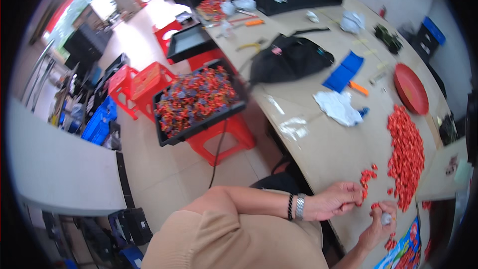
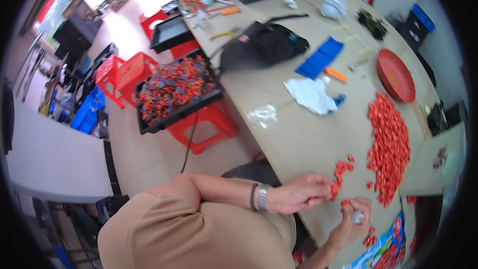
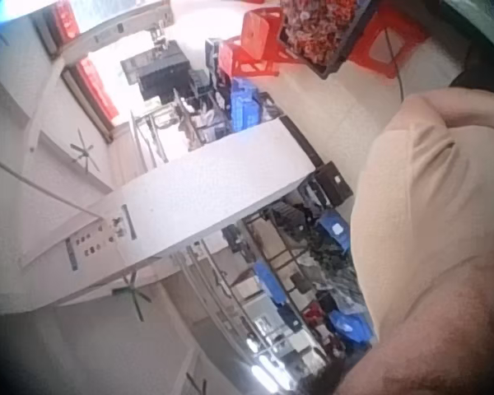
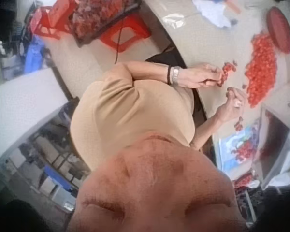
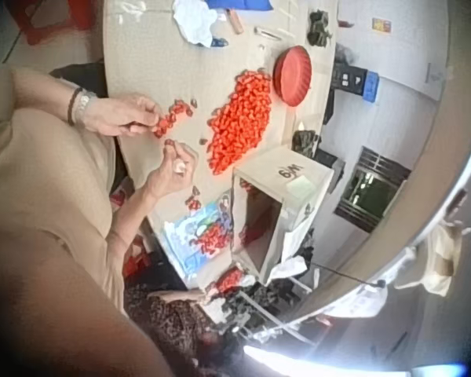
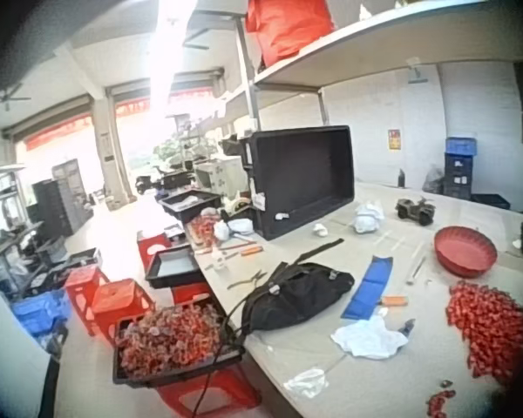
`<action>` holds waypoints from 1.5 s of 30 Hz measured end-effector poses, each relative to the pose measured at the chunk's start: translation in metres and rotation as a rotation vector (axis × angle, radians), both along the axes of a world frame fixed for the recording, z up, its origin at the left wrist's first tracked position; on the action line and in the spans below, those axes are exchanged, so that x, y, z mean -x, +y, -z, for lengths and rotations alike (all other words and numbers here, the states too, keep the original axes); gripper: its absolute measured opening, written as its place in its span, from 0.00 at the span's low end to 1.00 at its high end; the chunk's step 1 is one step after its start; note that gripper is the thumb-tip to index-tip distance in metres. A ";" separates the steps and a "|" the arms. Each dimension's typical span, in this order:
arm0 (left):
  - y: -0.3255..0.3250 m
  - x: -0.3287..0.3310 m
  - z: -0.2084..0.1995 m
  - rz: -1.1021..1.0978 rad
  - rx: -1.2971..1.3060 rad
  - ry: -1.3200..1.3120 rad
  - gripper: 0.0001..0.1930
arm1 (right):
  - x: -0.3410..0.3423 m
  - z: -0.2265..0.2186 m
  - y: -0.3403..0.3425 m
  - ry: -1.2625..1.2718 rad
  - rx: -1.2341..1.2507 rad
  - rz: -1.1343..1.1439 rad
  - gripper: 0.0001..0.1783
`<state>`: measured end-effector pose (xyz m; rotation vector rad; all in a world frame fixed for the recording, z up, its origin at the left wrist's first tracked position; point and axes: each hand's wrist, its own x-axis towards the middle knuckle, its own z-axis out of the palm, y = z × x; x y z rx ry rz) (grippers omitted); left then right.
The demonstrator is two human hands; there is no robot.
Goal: Assemble small red toy components using glue.
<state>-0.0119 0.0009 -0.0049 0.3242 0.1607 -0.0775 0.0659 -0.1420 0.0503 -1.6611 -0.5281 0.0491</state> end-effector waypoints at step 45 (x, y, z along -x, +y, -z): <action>0.002 -0.003 -0.003 -0.158 -0.599 -0.029 0.06 | -0.005 0.036 0.007 0.340 -0.220 -0.198 0.05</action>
